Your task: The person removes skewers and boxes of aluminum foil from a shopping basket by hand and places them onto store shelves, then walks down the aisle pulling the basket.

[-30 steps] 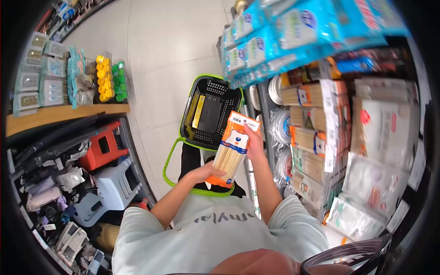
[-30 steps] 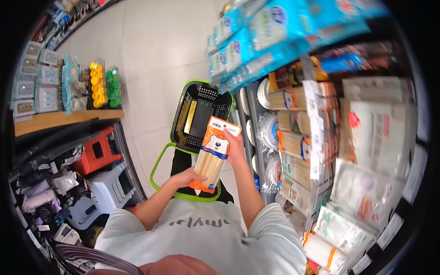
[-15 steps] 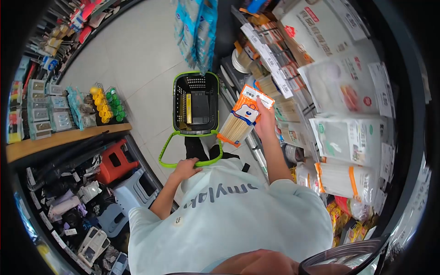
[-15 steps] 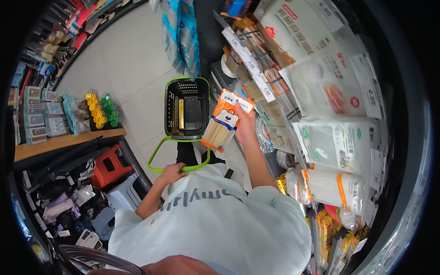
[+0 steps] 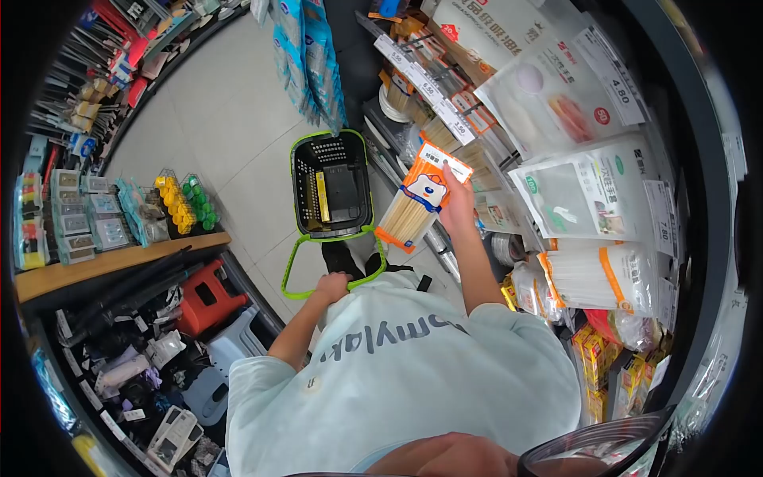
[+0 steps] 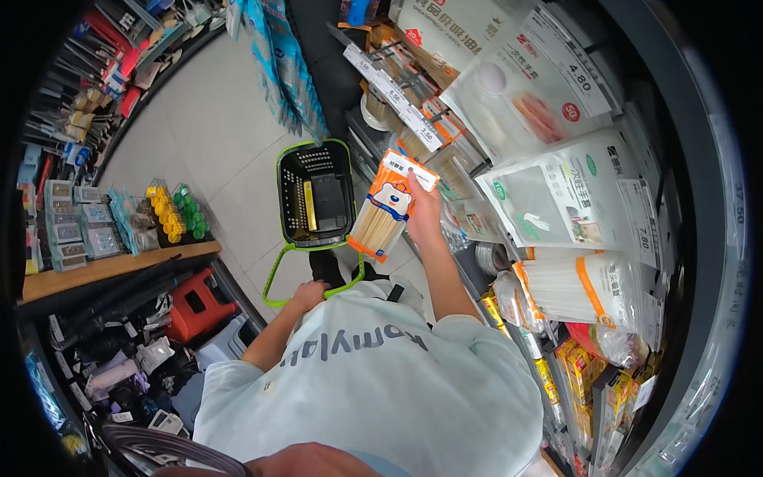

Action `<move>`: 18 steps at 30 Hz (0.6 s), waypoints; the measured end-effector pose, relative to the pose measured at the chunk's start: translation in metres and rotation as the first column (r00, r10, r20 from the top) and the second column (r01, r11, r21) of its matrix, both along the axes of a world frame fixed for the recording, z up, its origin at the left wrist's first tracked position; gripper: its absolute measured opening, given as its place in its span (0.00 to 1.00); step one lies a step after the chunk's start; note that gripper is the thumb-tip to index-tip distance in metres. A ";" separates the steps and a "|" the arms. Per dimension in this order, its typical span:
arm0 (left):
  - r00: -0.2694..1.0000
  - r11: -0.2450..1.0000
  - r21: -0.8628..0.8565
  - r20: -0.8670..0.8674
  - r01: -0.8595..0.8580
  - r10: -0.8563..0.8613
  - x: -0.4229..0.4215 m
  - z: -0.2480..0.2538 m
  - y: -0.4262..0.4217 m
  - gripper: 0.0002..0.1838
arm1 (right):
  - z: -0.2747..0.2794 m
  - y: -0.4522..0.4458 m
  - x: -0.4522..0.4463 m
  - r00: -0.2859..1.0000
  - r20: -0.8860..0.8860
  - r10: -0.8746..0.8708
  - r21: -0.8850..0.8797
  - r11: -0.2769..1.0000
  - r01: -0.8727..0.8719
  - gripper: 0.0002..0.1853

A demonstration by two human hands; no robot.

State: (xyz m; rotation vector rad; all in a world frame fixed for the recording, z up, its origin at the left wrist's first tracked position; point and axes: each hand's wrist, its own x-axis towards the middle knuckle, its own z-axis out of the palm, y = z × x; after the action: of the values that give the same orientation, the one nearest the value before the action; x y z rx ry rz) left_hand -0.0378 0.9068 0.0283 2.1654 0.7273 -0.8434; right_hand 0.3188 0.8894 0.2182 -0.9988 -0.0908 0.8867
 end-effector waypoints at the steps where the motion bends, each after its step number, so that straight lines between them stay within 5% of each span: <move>1: 1.000 1.000 -0.003 0.003 -0.015 0.015 -0.002 -0.001 -0.003 0.25 | 0.000 -0.003 0.001 1.000 -0.014 -0.007 0.000 1.000 0.007 0.16; 13: 0.999 0.999 -0.023 0.011 -0.035 0.035 -0.003 -0.001 -0.008 0.26 | -0.016 -0.020 0.013 0.995 -0.098 -0.015 -0.017 1.000 0.013 0.17; 18: 0.999 0.999 -0.004 0.024 -0.045 0.045 -0.006 -0.004 -0.008 0.26 | -0.042 -0.016 0.022 0.995 0.000 -0.097 -0.119 0.988 0.096 0.16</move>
State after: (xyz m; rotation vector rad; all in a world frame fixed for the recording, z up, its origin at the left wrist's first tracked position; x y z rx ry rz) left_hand -0.0439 0.8986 0.0246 2.1440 0.7595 -0.7939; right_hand 0.3404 0.8736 0.1758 -1.1029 0.0158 0.8135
